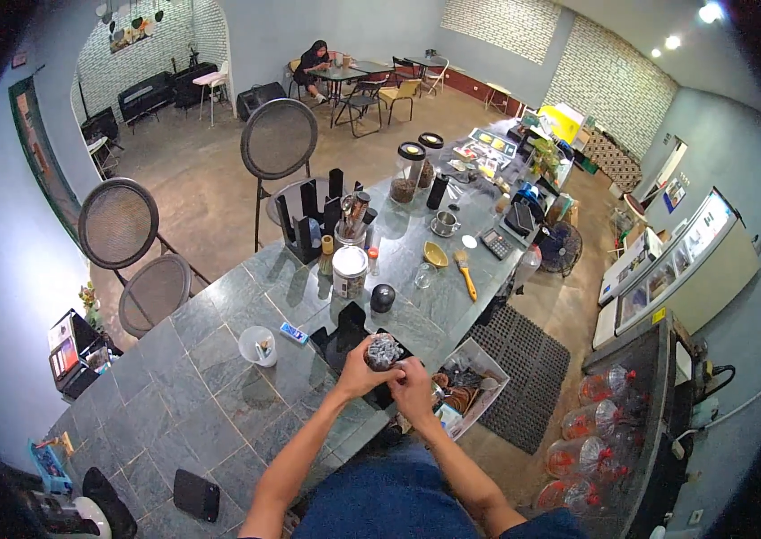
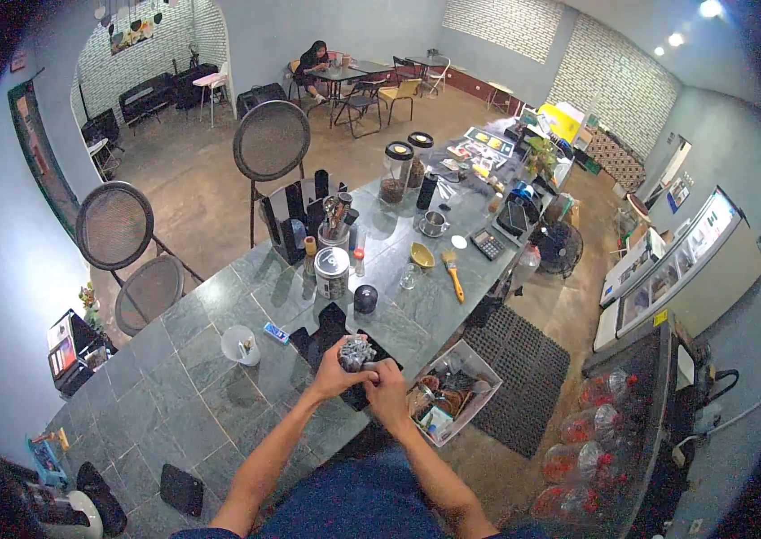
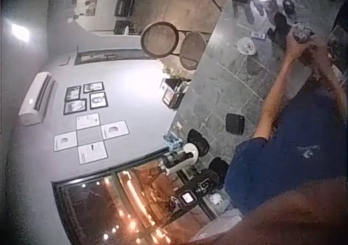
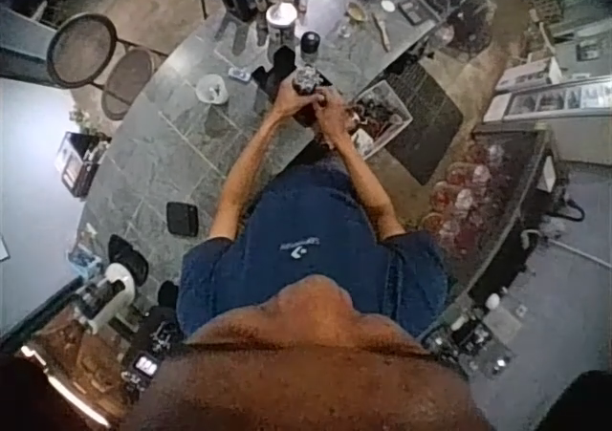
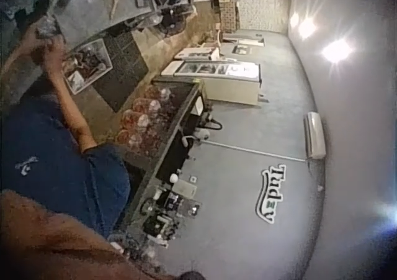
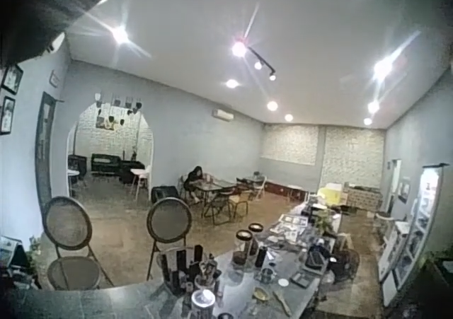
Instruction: Assembling and inspecting small mechanical components, possibly for coffee equipment, on a tiled counter.
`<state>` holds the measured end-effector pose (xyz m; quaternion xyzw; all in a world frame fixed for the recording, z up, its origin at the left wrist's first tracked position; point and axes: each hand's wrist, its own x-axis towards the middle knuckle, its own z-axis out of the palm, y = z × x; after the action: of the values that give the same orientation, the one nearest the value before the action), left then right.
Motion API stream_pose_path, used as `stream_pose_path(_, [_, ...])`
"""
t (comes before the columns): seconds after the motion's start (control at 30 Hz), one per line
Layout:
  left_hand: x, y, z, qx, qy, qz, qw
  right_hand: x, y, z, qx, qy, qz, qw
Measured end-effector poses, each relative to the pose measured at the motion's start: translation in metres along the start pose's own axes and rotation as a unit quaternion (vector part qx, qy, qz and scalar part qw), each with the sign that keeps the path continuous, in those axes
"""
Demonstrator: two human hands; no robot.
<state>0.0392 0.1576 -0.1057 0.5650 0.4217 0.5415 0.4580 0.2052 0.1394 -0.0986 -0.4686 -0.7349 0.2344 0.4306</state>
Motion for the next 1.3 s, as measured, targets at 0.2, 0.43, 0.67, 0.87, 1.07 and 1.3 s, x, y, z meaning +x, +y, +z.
stream_pose_path(0.2, [-0.001,0.000,0.003,0.043,0.037,0.004,0.998,0.001,-0.009,-0.020,-0.074,-0.107,0.048,0.990])
stream_pose_path(0.43, [-0.001,-0.007,0.010,0.103,0.080,0.017,0.991,0.021,-0.087,-0.063,-0.147,-0.105,-0.093,0.979])
stream_pose_path(0.67, [0.001,0.002,0.013,0.105,0.086,0.013,0.991,0.013,-0.082,-0.056,-0.096,-0.082,-0.078,0.989])
stream_pose_path(0.87, [0.000,0.010,0.011,0.122,0.062,-0.032,0.990,0.018,-0.084,-0.058,-0.065,-0.072,-0.072,0.993])
stream_pose_path(1.07, [-0.002,-0.004,0.008,0.107,0.064,-0.008,0.992,0.018,-0.078,-0.059,-0.138,-0.127,-0.082,0.979])
stream_pose_path(1.3, [0.001,0.005,0.011,0.122,0.073,0.008,0.990,0.020,-0.073,-0.063,-0.155,-0.194,-0.071,0.966])
